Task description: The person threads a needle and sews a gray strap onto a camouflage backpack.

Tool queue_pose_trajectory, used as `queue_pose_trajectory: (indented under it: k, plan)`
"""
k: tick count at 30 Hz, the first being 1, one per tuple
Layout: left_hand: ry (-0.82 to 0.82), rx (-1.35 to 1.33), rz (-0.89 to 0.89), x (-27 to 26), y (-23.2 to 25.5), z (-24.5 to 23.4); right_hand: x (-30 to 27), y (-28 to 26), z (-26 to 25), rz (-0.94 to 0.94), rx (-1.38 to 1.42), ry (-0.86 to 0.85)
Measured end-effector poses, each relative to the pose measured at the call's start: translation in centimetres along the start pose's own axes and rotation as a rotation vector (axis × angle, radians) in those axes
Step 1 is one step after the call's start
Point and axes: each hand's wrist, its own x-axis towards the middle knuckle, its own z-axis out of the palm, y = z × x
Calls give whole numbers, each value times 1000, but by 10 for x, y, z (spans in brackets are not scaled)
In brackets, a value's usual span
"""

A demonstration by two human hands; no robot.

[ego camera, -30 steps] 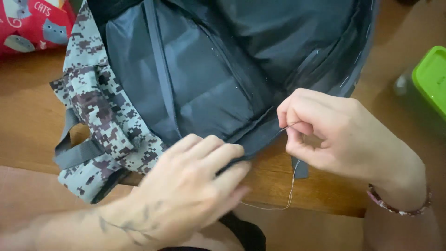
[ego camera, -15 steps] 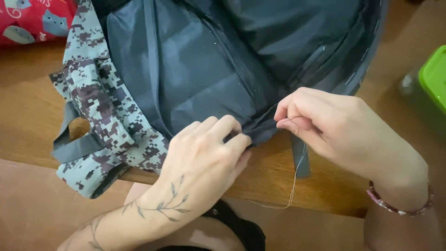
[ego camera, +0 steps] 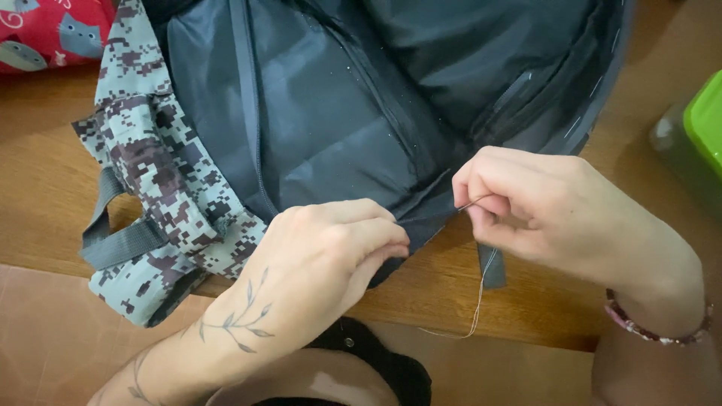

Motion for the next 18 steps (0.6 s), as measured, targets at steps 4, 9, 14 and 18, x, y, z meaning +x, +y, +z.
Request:
queue_pose_trajectory:
  k: [4,9,14,18]
  plan:
    - [-33,-5,-16,3,8,-1,1,4,4,23,29,-29]
    - [-107,4,-105,3,11,8,0,8,7,101,-79,-118]
    - [-90,155,-77,12,8,25,3,7,13,98,-160,-172]
    - [-81,328,-123,23,8,41,-2,6,10,86,-145,-209]
